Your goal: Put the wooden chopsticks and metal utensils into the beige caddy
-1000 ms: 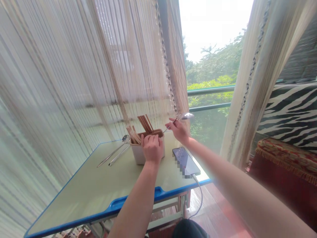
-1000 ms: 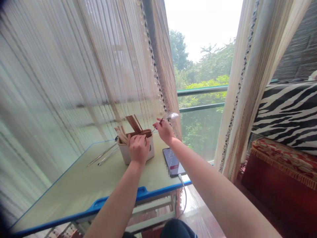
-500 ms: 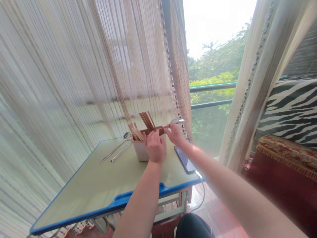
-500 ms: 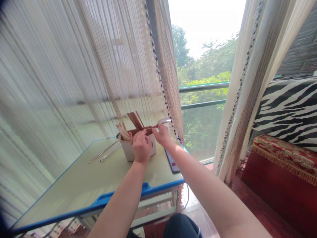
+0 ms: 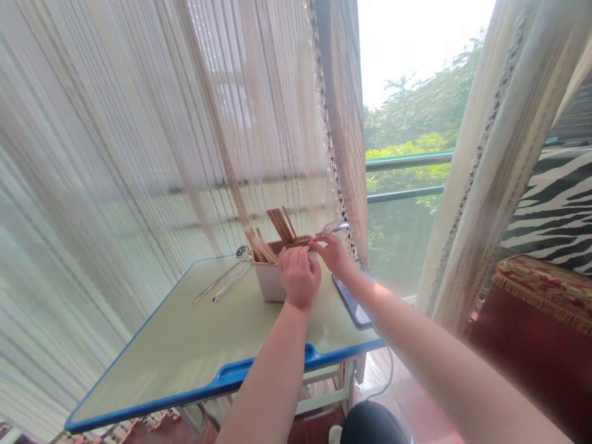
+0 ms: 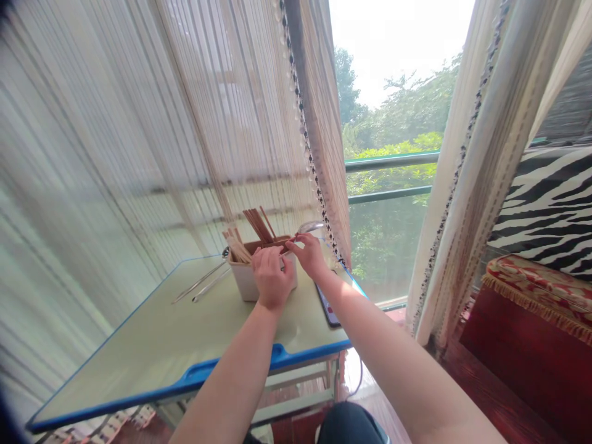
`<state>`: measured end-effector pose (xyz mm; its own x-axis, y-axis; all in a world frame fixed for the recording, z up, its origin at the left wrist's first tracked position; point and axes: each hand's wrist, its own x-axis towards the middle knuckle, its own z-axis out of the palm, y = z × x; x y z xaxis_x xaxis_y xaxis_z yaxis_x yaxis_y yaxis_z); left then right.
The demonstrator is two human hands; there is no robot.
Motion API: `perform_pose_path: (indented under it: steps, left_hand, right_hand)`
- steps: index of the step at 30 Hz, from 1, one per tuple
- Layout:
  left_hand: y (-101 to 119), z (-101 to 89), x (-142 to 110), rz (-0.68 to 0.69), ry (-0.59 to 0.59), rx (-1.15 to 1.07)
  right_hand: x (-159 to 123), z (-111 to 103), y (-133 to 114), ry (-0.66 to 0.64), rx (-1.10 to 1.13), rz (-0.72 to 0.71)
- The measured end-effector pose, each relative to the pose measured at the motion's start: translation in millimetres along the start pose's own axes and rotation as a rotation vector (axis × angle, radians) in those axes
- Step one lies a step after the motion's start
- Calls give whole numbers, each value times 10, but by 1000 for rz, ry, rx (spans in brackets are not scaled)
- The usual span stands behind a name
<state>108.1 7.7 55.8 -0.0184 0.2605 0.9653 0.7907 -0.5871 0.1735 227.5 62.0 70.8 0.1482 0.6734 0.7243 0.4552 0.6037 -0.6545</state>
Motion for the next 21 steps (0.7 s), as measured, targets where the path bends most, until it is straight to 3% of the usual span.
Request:
perform_pose_path:
  steps: [11, 17, 21]
  left_hand:
    - [-2, -3, 0, -9, 99, 21]
    - [-47, 43, 5, 26, 106, -9]
    - [0, -64, 34, 105, 167, -119]
  right_hand:
    - [-90, -2, -113, 37, 20, 33]
    - [-53, 80, -204, 13, 146, 200]
    - [-197, 18, -295, 119, 158, 269]
